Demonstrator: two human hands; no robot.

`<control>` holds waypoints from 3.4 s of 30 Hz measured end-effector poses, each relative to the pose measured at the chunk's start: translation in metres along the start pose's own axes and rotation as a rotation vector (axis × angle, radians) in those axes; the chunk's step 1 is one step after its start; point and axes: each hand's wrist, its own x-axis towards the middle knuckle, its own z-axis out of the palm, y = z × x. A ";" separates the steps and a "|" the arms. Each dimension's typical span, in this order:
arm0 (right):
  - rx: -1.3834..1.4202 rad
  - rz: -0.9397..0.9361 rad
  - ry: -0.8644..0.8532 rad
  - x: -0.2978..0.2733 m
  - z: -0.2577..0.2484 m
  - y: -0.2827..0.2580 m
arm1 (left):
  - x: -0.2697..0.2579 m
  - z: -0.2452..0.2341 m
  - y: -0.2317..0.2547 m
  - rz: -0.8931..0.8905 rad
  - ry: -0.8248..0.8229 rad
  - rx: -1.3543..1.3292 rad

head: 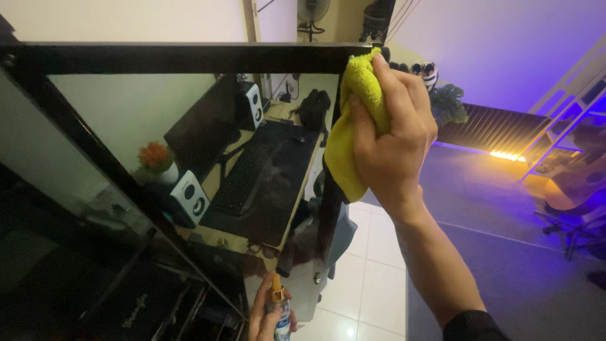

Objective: The person cleans a mirrored wardrobe door using a yellow cloth and a spray bottle. They repeatedly spray the surface and wipe it in sections, moving from the upper area to the lower area of the mirror.

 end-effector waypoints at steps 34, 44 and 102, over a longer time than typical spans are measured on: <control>0.075 0.309 -0.168 -0.241 0.004 0.011 | -0.055 0.025 0.034 0.148 -0.161 0.009; 0.132 0.446 -0.269 -0.366 0.017 0.024 | -0.060 0.029 0.039 0.125 -0.144 0.014; 0.143 0.289 0.048 -0.159 0.025 0.003 | -0.038 0.010 0.020 0.035 -0.043 -0.006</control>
